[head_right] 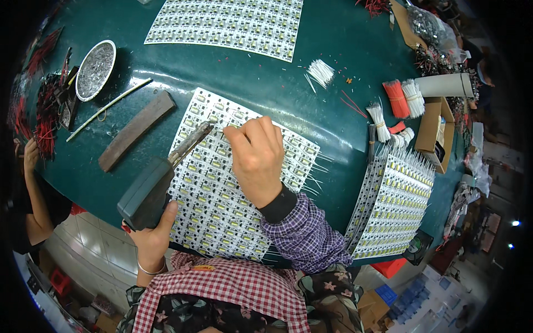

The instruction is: Use a soldering iron to assemble or repair a large grid of LED panels on a workbench.

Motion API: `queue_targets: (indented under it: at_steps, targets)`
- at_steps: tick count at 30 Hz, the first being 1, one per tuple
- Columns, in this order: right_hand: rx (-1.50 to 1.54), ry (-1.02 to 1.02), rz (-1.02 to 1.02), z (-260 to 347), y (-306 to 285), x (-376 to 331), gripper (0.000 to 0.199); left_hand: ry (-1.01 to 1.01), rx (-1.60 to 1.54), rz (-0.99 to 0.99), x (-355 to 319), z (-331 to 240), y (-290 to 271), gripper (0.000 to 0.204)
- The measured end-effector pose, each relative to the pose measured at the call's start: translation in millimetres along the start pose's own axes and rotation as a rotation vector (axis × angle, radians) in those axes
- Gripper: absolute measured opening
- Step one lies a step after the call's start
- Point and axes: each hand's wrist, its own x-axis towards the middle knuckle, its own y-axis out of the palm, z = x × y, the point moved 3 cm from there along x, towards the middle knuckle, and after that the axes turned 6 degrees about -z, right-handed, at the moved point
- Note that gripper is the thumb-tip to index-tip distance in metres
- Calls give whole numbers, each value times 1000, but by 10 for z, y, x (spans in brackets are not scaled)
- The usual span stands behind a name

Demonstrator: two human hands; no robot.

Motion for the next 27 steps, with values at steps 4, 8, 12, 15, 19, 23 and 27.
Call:
queue_targets:
  at_steps: [4,8,12,15,19,23,27]
  targets:
    - [-7,-4,0,13,10,3,20,18,-1,13,3,17,13,20]
    - [-23,-7,11,22,11,-3,20,9,4,45,13,56,9,19]
    - [-34,-8,17,29,6,1,19,-15,-3,56,67,-9,23,17]
    - [-44,-11,21,28,-1,3,19,-3,-8,68,96,-7,10,17]
    - [-61,-24,5,37,-9,28,23,-54,4,83,136,-50,5,17]
    - [-59,-24,-1,44,1,20,22,-6,19,89,144,-45,3,18]
    - [-60,-19,21,43,0,4,19,-99,4,89,109,-41,-23,21]
